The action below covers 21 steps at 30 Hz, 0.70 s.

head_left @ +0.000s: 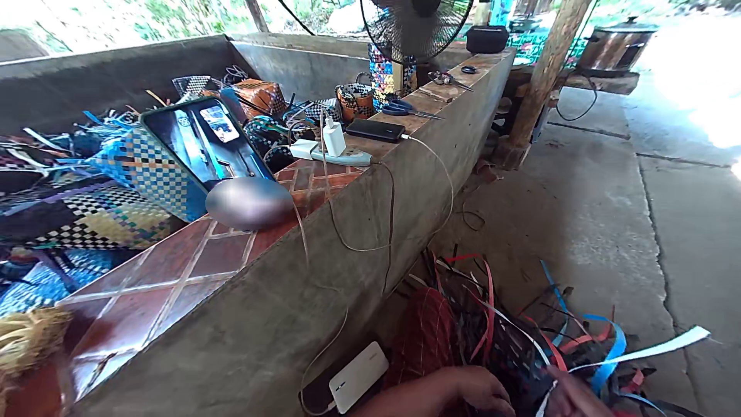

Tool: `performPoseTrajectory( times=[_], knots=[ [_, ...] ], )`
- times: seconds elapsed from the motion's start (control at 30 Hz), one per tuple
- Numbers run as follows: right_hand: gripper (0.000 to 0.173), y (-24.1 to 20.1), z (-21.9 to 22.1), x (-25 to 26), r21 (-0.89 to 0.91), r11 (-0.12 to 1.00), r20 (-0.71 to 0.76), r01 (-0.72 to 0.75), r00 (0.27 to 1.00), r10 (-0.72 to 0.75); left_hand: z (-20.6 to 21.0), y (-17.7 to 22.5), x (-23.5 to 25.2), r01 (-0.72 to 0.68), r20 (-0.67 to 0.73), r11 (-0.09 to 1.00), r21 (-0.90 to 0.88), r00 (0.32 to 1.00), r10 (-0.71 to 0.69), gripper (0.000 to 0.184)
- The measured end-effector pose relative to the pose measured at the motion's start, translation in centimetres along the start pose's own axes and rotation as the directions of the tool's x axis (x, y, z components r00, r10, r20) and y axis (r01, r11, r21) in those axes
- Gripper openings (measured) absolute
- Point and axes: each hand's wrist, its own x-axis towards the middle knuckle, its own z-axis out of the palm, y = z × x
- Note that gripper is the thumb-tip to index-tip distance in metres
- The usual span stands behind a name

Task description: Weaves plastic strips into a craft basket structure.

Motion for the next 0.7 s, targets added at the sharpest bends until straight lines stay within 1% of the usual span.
performPoseTrajectory(
  times=[0.07,0.1,0.13,0.17,0.2,0.23,0.27,0.3,0.33,0.4,0.47,0.53,0.6,0.67,0.7],
  knots=[
    [0.03,-2.0,-0.5,0.9,-0.013,0.983,0.052,0.184,0.982,-0.183,0.2,-0.3,0.2,0.02,-0.014,1.0,0.02,1.0,-0.02,0.04],
    [0.029,-2.2,-0.6,1.2,-0.089,0.972,0.066,0.218,0.975,-0.212,0.2,-0.4,0.3,0.034,-0.041,0.999,0.027,0.999,-0.032,0.04],
    [0.028,-1.7,-0.8,1.2,-0.234,0.953,0.053,0.19,0.982,-0.183,0.3,-0.5,0.4,0.043,-0.075,0.999,0.026,0.996,-0.041,0.039],
    [0.033,-0.7,-1.0,1.2,-0.413,0.905,0.027,0.1,0.995,-0.098,0.3,-0.4,0.3,0.052,-0.108,0.999,0.015,0.993,-0.05,0.036],
    [0.042,0.7,-1.3,1.3,-0.56,0.828,0.005,-0.011,1.0,0.016,0.2,-0.1,0.2,0.057,-0.137,0.998,0.0,0.989,-0.056,0.034],
    [0.051,2.5,-1.7,1.5,-0.646,0.76,-0.011,-0.076,0.996,0.09,0.2,0.1,0.1,0.058,-0.16,0.998,-0.014,0.985,-0.059,0.035],
    [0.057,4.1,-2.1,1.6,-0.689,0.719,-0.017,-0.091,0.994,0.11,0.1,0.3,0.1,0.062,-0.176,0.998,-0.029,0.982,-0.066,0.036],
    [0.057,5.2,-2.2,1.4,-0.703,0.707,-0.022,-0.078,0.996,0.087,0.0,0.3,0.1,0.068,-0.181,0.997,-0.041,0.981,-0.075,0.038],
    [0.05,6.0,-2.1,0.8,-0.704,0.709,-0.036,-0.046,0.999,0.029,0.0,0.4,0.1,0.081,-0.173,0.995,-0.059,0.981,-0.09,0.04],
    [0.04,6.7,-1.5,-0.9,-0.703,0.711,-0.048,0.016,0.996,-0.07,0.0,0.5,0.0,0.097,-0.156,0.991,-0.098,0.981,-0.111,0.037],
    [0.032,7.9,-1.3,-2.1,-0.727,0.68,-0.016,0.091,0.989,-0.149,-0.1,0.4,0.2,0.121,-0.154,0.984,-0.128,0.978,-0.14,0.034],
    [0.03,9.4,-1.6,-2.8,-0.775,0.612,0.053,0.154,0.982,-0.181,-0.3,0.8,0.4,0.157,-0.124,0.977,-0.145,0.977,-0.176,0.034],
    [0.028,10.5,-1.9,-3.0,-0.787,0.585,0.093,0.195,0.976,-0.199,0.1,0.9,0.7,0.205,-0.075,0.97,-0.133,0.974,-0.216,0.042],
    [0.028,9.5,-1.4,-3.0,-0.75,0.638,0.074,0.175,0.981,-0.181,0.5,0.6,1.0,0.226,-0.064,0.969,-0.101,0.97,-0.233,0.048],
    [0.027,8.5,-1.0,-3.1,-0.703,0.693,0.047,0.159,0.983,-0.178,0.7,0.5,1.0,0.213,-0.079,0.973,-0.086,0.972,-0.22,0.045]
  ],
)
